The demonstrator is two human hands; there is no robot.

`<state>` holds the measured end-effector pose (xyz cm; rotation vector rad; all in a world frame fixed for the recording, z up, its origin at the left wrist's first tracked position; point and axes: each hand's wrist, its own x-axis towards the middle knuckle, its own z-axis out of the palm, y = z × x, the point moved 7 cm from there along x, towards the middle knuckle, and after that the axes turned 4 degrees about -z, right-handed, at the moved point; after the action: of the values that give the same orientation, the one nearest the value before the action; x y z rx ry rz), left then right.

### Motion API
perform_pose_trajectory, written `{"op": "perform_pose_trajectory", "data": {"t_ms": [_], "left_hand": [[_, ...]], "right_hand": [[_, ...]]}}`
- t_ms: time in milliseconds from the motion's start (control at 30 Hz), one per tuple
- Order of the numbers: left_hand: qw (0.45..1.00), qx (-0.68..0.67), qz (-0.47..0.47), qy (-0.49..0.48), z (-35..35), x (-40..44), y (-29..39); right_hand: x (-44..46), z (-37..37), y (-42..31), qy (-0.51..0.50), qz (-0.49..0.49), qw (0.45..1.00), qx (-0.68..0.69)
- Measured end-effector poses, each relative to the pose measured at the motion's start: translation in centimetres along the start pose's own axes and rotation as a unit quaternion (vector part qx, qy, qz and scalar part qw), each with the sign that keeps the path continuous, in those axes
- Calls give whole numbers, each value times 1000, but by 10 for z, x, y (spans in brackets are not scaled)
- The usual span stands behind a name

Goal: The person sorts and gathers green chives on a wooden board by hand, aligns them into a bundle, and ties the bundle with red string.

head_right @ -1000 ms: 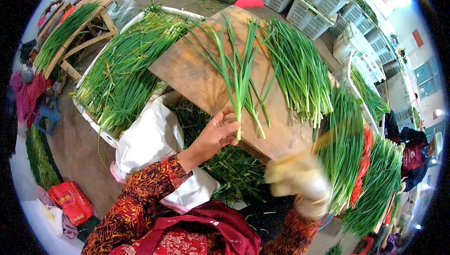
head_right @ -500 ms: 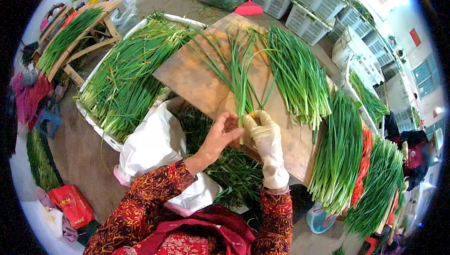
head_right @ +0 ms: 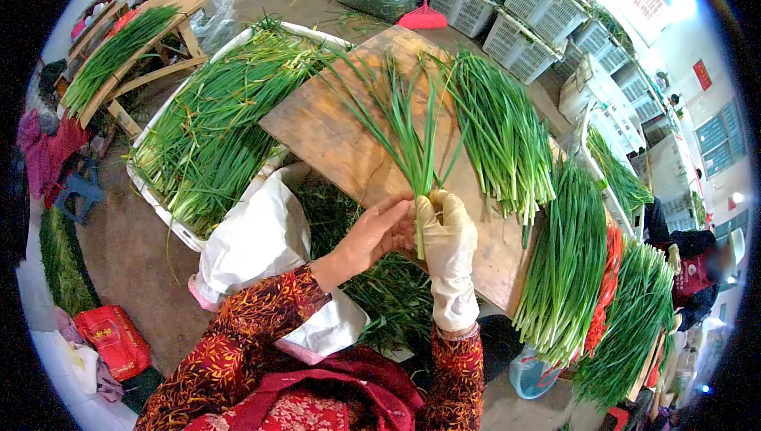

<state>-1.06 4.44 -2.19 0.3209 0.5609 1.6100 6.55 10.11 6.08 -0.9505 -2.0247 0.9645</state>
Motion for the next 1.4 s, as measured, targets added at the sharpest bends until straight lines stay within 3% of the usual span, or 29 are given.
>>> {"op": "perform_pose_trajectory", "data": {"t_ms": [167, 233, 367, 467, 533, 600, 667, 767, 833, 900, 967, 1000, 1067, 1100, 1133, 1167, 1200, 1233, 1300, 1367, 1400], "left_hand": [[998, -37, -44, 7, -12, 15, -13], [997, -60, -51, -8, -4, 15, -11], [996, -63, -44, 39, -6, 9, -8], [997, -58, -44, 32, -12, 9, -13], [997, -64, -40, 21, -9, 7, -12], [994, -42, -88, -42, 5, 7, -15], [996, 10, -84, -17, 5, 11, -15], [994, 66, -84, -1, 5, 7, -7], [997, 25, -64, -43, 10, 8, 1], [997, 34, -61, -12, 5, 4, 8], [996, 58, -33, -58, 9, 4, 20], [997, 60, 22, -48, 12, 3, 30], [996, 46, 75, -21, 1, 0, 55], [991, 58, 116, 31, -16, 0, 71], [986, 52, 155, 40, -26, -1, 88], [979, 47, 194, 48, -29, -5, 102], [979, 47, 193, 48, -28, -8, 105], [979, 17, 199, 47, -26, -11, 107], [978, -10, 203, 42, -25, -11, 104], [989, -69, 127, 13, -27, -7, 75], [993, -73, 81, 50, -29, -5, 59]], "right_hand": [[-5, -3, -6, 11, -29, 999, -44], [-6, -9, -12, 64, -110, 989, -72], [-6, -12, 12, 81, -62, 994, -47], [-7, -15, 10, 92, -53, 994, 6], [-9, -9, 25, 62, 63, 972, 218], [-10, -6, 22, 46, 43, 975, 215], [-12, -3, 17, 31, 26, 976, 213], [-22, -5, 8, 16, 29, 947, 320], [-30, -14, 1, 31, 10, 948, 316], [-42, -21, -4, 35, 2, 947, 319], [-56, -30, -14, 32, -65, 949, 308], [-65, -32, -14, 27, -70, 935, 347], [-81, -33, -18, -38, -114, 896, 426], [-90, -27, -19, -118, -68, 896, 422], [-102, -21, -19, -198, -23, 892, 407], [-118, -12, -15, -312, 88, 889, 323], [-137, 5, 10, -432, 156, 873, 163], [-139, 13, 10, -449, 78, 889, 47], [-107, -4, 20, -344, -49, 922, -171], [-56, -24, 9, -218, -1, 957, -193], [-31, -31, -2, -159, 8, 965, -211]]}}
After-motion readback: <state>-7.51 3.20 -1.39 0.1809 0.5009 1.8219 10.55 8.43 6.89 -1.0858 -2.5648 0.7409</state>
